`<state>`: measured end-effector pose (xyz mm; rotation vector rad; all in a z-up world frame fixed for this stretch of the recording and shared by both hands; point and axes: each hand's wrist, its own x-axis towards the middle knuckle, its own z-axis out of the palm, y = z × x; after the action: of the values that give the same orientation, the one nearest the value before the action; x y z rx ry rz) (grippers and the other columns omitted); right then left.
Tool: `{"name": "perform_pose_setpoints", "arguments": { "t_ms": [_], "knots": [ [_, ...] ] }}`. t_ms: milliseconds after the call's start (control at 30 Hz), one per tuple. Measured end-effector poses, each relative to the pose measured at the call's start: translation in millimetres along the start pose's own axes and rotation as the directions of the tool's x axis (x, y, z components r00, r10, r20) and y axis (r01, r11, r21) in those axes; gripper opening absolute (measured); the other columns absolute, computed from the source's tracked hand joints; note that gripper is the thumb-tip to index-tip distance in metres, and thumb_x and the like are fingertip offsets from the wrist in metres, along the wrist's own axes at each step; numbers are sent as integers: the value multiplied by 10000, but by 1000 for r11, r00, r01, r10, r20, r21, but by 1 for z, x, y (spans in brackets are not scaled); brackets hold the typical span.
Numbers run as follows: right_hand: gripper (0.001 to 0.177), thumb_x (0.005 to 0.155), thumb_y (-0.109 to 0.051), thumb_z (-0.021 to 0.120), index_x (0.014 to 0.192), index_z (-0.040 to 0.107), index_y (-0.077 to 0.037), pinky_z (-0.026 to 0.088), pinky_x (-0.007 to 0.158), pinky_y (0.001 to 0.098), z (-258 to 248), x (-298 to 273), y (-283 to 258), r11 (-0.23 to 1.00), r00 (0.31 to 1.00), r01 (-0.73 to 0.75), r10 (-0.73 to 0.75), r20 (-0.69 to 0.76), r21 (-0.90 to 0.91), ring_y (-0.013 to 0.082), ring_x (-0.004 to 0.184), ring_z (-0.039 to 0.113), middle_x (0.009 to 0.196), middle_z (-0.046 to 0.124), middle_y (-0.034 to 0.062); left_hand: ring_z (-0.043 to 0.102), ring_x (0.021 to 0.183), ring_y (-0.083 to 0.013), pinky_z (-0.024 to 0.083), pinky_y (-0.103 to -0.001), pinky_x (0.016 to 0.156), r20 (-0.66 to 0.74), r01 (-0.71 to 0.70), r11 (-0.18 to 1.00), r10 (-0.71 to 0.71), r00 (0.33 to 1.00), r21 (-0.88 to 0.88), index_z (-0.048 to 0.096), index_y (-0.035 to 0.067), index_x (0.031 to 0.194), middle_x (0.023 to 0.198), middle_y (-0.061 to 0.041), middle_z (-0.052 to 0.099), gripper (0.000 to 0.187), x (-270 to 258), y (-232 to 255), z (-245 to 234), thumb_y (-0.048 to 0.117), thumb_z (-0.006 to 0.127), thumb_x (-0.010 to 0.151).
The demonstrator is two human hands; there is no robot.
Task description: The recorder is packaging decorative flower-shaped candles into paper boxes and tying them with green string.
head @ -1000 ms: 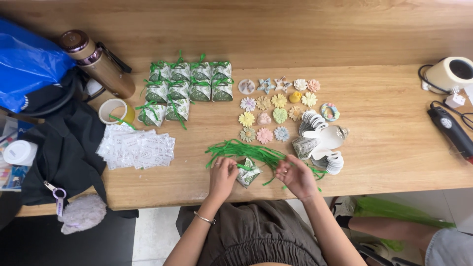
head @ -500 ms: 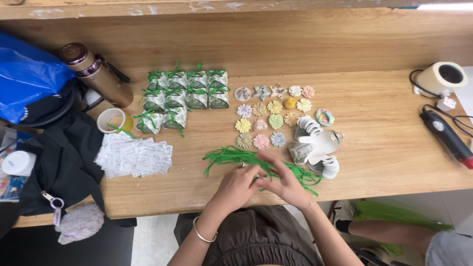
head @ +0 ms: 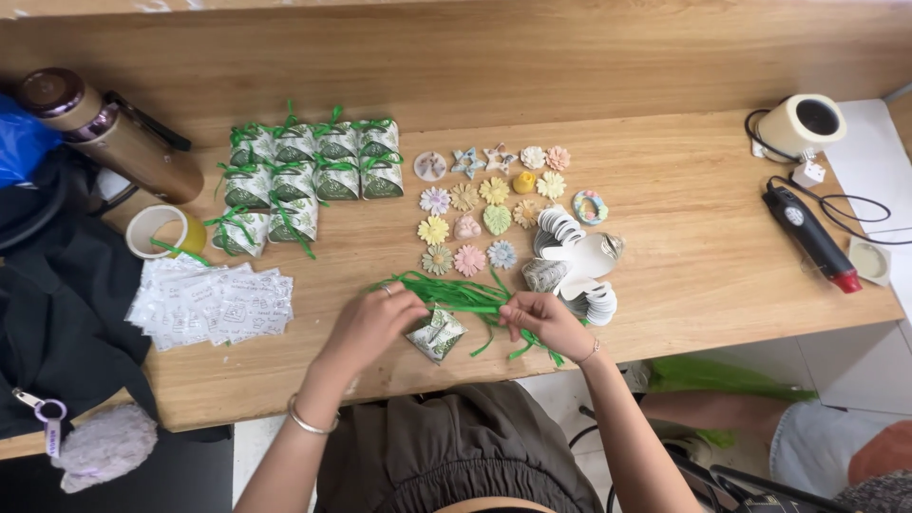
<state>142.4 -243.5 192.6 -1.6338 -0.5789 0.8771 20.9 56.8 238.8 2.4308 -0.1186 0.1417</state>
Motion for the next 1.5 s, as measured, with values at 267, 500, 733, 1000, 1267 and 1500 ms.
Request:
{"name": "perform_pose_setpoints", "arguments": {
  "t_ms": [267,500,733,1000,1267,1500],
  "knots": [
    [333,939,-295,727,752,690,-22,429,483,286,-5,9,66,915,890,-290,151,-429,-280,78,512,532,558,628,25,709,811,-326,555,-451,703,-36,61,979,-55,998,195,733,111,873,912,-69,723,197,13,-79,26,295,684,926],
    [310,964,-324,665,875,753,-41,508,553,339,3,26,100,852,761,-450,207,-615,-269,180,536,675,604,696,105,715,809,-318,552,-457,704,-38,153,943,-148,988,295,739,131,882,897,-70,736,212,31,-114,56,340,718,908],
    [326,940,-385,667,957,772,-77,544,714,478,-3,23,148,715,671,-577,139,-728,-395,372,783,716,790,732,176,721,826,-309,552,-456,708,-15,201,928,-207,978,312,751,154,883,911,-60,741,171,31,-143,80,324,751,872],
    [411,944,-357,676,1203,601,-46,518,702,556,12,-9,78,575,730,-579,49,-682,-578,454,800,682,818,718,226,687,905,-346,547,-448,694,-263,152,959,-86,961,241,646,56,1078,1029,-183,682,381,-6,-78,71,221,814,779],
    [294,907,-168,734,1171,688,-46,564,810,437,79,32,35,803,932,113,-290,-218,-585,353,947,712,1103,700,177,717,789,-295,569,-399,712,32,375,896,-378,925,-240,609,16,1009,846,-144,705,453,-43,-53,129,321,866,795],
    [104,868,-233,764,911,797,-144,563,789,452,108,65,65,734,959,37,-218,-183,-678,334,901,701,999,712,119,730,717,-310,553,-416,653,-28,486,851,-500,865,-198,735,-12,812,745,-171,728,307,-42,-61,144,249,887,755]
  ]
}}
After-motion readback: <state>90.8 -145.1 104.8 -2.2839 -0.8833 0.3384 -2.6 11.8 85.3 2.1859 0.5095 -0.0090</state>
